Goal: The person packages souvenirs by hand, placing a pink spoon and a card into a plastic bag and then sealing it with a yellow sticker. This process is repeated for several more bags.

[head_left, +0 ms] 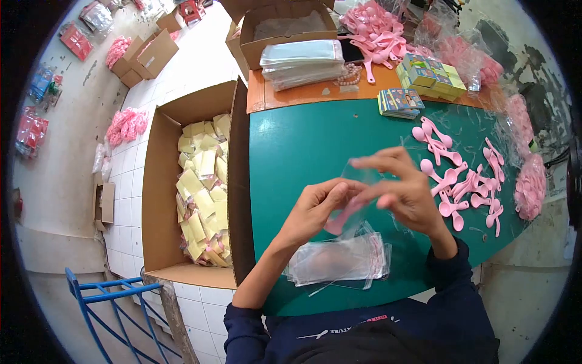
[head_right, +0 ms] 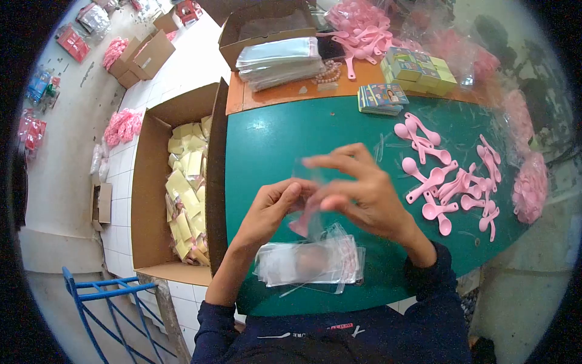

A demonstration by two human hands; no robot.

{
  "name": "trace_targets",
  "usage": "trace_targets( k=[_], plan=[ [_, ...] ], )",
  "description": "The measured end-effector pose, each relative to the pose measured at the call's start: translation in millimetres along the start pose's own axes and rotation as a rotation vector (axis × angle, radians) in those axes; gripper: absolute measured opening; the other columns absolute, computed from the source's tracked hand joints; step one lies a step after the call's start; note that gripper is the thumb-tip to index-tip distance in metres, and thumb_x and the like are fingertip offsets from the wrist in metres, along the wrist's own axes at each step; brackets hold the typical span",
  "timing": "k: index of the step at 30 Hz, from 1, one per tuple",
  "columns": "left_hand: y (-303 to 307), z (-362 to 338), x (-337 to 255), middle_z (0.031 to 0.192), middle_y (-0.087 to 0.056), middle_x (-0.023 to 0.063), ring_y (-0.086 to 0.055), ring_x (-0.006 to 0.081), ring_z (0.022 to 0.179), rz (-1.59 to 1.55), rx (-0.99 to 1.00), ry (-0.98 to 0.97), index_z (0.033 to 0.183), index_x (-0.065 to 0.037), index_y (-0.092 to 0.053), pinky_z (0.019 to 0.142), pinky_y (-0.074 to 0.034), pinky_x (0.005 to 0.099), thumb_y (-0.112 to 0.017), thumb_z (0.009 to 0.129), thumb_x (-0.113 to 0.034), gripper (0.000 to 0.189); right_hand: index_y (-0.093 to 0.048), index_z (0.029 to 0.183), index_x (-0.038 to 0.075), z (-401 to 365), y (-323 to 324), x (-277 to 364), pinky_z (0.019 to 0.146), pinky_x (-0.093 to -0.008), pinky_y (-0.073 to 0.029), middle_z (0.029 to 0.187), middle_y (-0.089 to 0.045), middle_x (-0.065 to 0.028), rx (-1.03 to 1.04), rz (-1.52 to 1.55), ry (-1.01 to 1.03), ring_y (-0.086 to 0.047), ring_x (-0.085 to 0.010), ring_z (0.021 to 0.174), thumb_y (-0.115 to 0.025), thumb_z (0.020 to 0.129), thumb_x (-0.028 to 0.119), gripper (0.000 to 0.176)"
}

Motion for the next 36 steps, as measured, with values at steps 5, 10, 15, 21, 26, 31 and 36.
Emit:
trace_targets(
  k=[5,10,15,21,26,31,36],
  plan=[
    [16,1,-7,0.103,-0.066,0.0127,-0.062,0.0134,0.09,-0.023,-0.039,0.058,0.116,0.0,-0.057,0.071,-0.05,0.0234,-0.039,0.099,-0.027,0.037,-0.068,0.093,0.001,26,61,-132,0.077,-0.0339,-0.047,0.104,-0.065,-0.0119,-0.381,0.162,-0.38,-0.062,-0.0219,0.088,-0.046,0.093,0.028,0.035],
    [33,1,-18,0.101,-0.066,0.0125,-0.063,0.014,0.089,0.041,0.03,0.096,0.116,0.0,-0.057,0.072,-0.052,0.0244,-0.038,0.099,-0.026,0.036,-0.067,0.092,0.001,9,109,-286,0.071,-0.0418,-0.049,0.096,-0.064,-0.0187,-0.131,-0.824,-0.972,-0.062,-0.0333,0.084,-0.057,0.085,0.038,0.039],
    [56,18,-38,0.099,-0.066,0.0127,-0.064,0.0151,0.088,0.329,0.06,0.119,0.115,-0.002,-0.058,0.074,-0.053,0.0272,-0.036,0.099,-0.021,0.033,-0.067,0.093,0.005,-1,85,-249,0.074,-0.0451,-0.047,0.102,-0.059,-0.0155,-0.405,-1.072,-0.704,-0.056,-0.0333,0.097,-0.063,0.08,0.027,0.026],
    [86,45,-19,0.098,-0.066,0.0105,-0.064,0.0148,0.085,0.355,0.096,0.226,0.112,-0.003,-0.059,0.074,-0.053,0.0275,-0.037,0.099,-0.029,0.035,-0.065,0.095,0.006,-3,86,-203,0.058,-0.0318,-0.048,0.089,-0.064,-0.0085,-0.57,-0.457,-0.51,-0.06,-0.0212,0.069,-0.063,0.082,0.016,0.017],
    [68,61,-4,0.097,-0.066,0.01,-0.064,0.0139,0.083,0.369,0.126,0.262,0.107,-0.002,-0.059,0.073,-0.052,0.0268,-0.037,0.099,-0.03,0.036,-0.059,0.099,0.007,9,30,-97,0.044,-0.0206,-0.043,0.085,-0.062,-0.0024,-0.284,0.425,-0.605,-0.056,-0.0058,0.066,-0.061,0.086,0.013,0.015],
    [64,65,5,0.093,-0.066,0.0083,-0.064,0.0138,0.083,0.393,0.183,0.146,0.105,-0.002,-0.059,0.072,-0.052,0.0267,-0.038,0.099,-0.03,0.036,-0.056,0.094,0.003,15,21,-55,0.043,-0.0215,-0.04,0.075,-0.061,-0.0033,-0.097,0.187,-0.667,-0.055,-0.0077,0.055,-0.062,0.084,0.009,0.013],
    [57,65,1,0.091,-0.067,0.0089,-0.064,0.0137,0.082,0.383,0.252,0.213,0.105,-0.001,-0.061,0.074,-0.052,0.0279,-0.041,0.098,-0.031,0.037,-0.057,0.09,0.001,17,33,-52,0.046,-0.0242,-0.039,0.068,-0.061,-0.0058,-0.044,-0.047,-0.551,-0.055,-0.0098,0.053,-0.062,0.082,0.006,0.01]
  ],
)
Point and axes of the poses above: each hand's wrist, its own z-axis towards the middle knuckle, its own y-axis out of the back of the hand, x = y × z, the point moved 3 cm from there along z, towards the middle knuckle
